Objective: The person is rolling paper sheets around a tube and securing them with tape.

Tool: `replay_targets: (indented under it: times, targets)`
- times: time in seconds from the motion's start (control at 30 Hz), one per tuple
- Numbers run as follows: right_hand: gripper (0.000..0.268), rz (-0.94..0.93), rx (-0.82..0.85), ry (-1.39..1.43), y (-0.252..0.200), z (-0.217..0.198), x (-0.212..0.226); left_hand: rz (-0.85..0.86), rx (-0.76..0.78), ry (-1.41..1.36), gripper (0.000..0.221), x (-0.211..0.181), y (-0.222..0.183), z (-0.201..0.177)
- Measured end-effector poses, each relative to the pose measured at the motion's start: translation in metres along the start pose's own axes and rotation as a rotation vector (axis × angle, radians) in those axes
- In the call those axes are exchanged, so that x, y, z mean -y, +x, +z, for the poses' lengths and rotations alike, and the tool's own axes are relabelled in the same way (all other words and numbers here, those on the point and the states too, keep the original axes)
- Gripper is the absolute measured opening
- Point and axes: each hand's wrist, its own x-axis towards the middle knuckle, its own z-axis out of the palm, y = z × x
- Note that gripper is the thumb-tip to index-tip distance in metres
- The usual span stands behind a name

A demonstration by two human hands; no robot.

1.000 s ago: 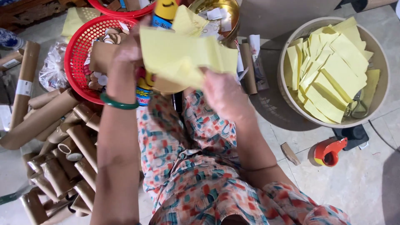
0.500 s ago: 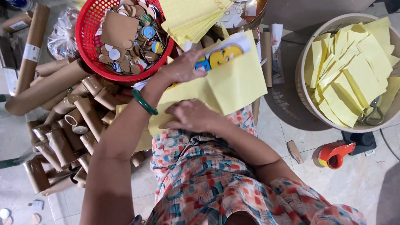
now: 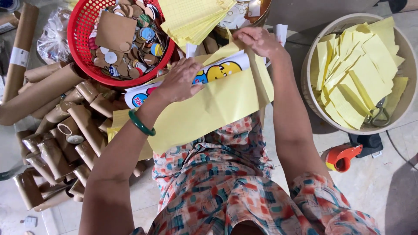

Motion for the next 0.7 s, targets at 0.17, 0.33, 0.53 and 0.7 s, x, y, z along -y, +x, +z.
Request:
replay_targets:
  times: [0.17, 0.33, 0.53, 0.7]
  targets:
    - [0.036, 0.245, 0.341, -0.128, -0.008, -0.021, -0.02, -0.083, 0.111, -0.125, 0.063, -0.012, -0.009, -0.019]
    - [0.024, 0.102, 0.232, -0.135, -0.029, -0.061, -0.021, -0.046, 0.222, -0.197, 0.068, -0.013, 0.004, -0.029]
    - [0.012, -0.016, 0.09, 0.027, -0.026, -0.076, -0.003, 0.079, 0.271, -0.245, 0.084, 0.005, 0.037, -0.012]
    - [0.021, -0.02, 0.012, 0.035, -0.022, -0.082, -0.023, -0.039, 0.25, -0.3, 0.082, -0.001, 0.028, -0.038]
